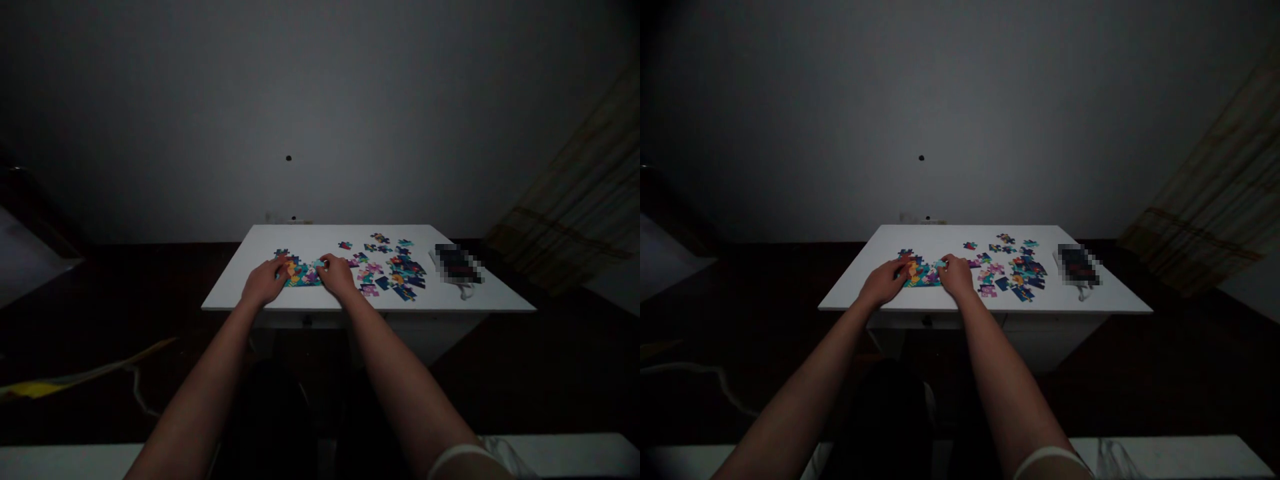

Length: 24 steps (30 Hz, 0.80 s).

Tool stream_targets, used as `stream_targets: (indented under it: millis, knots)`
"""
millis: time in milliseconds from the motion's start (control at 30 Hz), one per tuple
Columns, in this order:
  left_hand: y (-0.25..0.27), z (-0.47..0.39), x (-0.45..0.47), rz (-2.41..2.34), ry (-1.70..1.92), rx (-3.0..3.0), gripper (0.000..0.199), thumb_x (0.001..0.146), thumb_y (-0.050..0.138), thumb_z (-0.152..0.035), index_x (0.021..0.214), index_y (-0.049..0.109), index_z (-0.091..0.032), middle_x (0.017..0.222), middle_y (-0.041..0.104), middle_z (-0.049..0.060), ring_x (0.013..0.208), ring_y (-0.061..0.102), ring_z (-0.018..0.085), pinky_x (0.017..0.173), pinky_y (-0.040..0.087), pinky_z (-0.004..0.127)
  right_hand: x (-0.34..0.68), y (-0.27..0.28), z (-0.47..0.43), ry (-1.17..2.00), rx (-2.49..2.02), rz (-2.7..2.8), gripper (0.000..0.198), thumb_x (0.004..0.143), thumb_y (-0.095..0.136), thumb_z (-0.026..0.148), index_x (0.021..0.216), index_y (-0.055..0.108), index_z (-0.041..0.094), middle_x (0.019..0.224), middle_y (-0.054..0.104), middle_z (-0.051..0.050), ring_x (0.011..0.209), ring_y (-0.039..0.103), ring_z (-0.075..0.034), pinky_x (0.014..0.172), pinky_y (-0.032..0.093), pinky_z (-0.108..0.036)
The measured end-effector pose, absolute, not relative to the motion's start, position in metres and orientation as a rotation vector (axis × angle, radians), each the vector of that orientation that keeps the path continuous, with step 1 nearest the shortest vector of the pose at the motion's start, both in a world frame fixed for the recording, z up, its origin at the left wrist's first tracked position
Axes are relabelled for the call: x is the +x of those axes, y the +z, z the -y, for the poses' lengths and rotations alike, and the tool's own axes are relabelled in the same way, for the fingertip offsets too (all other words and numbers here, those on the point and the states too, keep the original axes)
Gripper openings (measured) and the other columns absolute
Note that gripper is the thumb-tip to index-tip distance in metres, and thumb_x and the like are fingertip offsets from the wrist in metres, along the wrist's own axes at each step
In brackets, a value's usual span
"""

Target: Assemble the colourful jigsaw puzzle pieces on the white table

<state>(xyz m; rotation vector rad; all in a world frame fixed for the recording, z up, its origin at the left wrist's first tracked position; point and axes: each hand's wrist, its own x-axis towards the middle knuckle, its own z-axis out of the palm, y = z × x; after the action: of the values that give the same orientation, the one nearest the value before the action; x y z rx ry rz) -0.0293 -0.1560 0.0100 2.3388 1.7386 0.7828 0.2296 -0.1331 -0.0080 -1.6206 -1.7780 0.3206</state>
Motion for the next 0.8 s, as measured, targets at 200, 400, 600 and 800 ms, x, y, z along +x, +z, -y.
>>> stream_targets:
  millis: [200,400,600,800]
  knots:
    - [0.0129,0.1584,-0.0292,-1.711,0.802,2.338,0.053,0.116,0.052,-0.050,0.159,0.073,-0.029,0.163,0.073,0.008,0.146,0.070,0.034,0.124,0.054,0.048,0.2250,-0.0057,0.1369,0.146,-1.643,1.907,0.027,0.103,0.077,0.031,0.125,0.088,0.019,0.123,0.083,-0.017,0.123,0.069,-0.034,0.109,0.050,-0.040]
    - [0.0148,0.1583,-0.0304,-1.701,0.777,2.349,0.053,0.115,0.055,-0.049,0.161,0.072,-0.031,0.162,0.073,0.009,0.144,0.071,0.035,0.122,0.056,0.050,0.2259,-0.0071,0.1356,0.174,-1.568,1.930,0.021,0.103,0.074,0.026,0.113,0.093,0.024,0.124,0.086,-0.013,0.120,0.072,-0.032,0.109,0.050,-0.038]
    - [0.0126,0.1570,-0.0320,-1.704,0.796,2.362,0.050,0.113,0.057,-0.046,0.156,0.075,-0.028,0.159,0.076,0.011,0.143,0.072,0.035,0.123,0.055,0.051,0.2259,-0.0045,0.1382,0.220,-1.573,1.934,0.020,0.103,0.075,0.024,0.111,0.094,0.025,0.120,0.088,-0.011,0.120,0.072,-0.032,0.109,0.051,-0.038]
    - [0.0101,0.1558,-0.0326,-1.687,0.834,2.362,0.049,0.112,0.058,-0.044,0.155,0.076,-0.030,0.158,0.076,0.009,0.142,0.073,0.034,0.124,0.055,0.051,0.2232,-0.0055,0.1389,0.185,-1.570,1.940,0.025,0.102,0.071,0.020,0.113,0.093,0.024,0.129,0.085,-0.011,0.124,0.072,-0.031,0.110,0.051,-0.037]
